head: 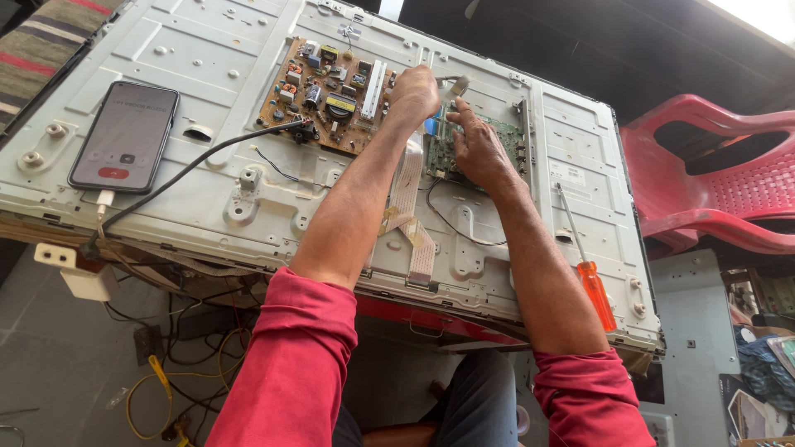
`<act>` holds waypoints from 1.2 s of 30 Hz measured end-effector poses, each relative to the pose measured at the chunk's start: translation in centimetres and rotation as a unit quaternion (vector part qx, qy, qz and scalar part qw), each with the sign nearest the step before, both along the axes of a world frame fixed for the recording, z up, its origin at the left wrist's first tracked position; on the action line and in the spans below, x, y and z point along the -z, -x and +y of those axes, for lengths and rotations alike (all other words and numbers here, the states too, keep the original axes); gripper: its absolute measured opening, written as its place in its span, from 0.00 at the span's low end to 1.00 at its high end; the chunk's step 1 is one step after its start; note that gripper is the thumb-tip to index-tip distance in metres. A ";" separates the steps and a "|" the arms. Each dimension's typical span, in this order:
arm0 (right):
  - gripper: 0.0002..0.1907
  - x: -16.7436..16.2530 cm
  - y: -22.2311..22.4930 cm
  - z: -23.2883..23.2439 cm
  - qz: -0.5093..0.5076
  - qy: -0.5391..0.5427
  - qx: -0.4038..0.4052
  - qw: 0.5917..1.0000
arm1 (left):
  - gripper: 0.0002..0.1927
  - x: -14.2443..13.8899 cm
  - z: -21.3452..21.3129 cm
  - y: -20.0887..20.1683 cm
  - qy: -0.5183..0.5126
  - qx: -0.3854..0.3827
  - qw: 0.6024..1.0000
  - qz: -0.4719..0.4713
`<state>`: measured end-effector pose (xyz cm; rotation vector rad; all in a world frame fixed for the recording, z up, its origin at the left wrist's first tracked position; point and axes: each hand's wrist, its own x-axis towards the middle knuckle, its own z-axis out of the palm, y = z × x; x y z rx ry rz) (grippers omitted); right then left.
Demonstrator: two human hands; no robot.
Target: The person works on the back of a disassembled television, repeatedly connecting and disconnecting a ribbon cable to a circuit board. They also briefly handle a smartphone that is connected to the device.
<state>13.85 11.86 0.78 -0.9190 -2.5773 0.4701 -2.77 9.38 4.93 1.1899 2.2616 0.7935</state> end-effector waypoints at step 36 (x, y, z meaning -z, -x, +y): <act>0.32 -0.2 0.2 0.2 -0.033 0.040 0.006 0.999 | 0.12 -0.5 -0.8 -0.2 -0.025 -0.008 1.000 -0.012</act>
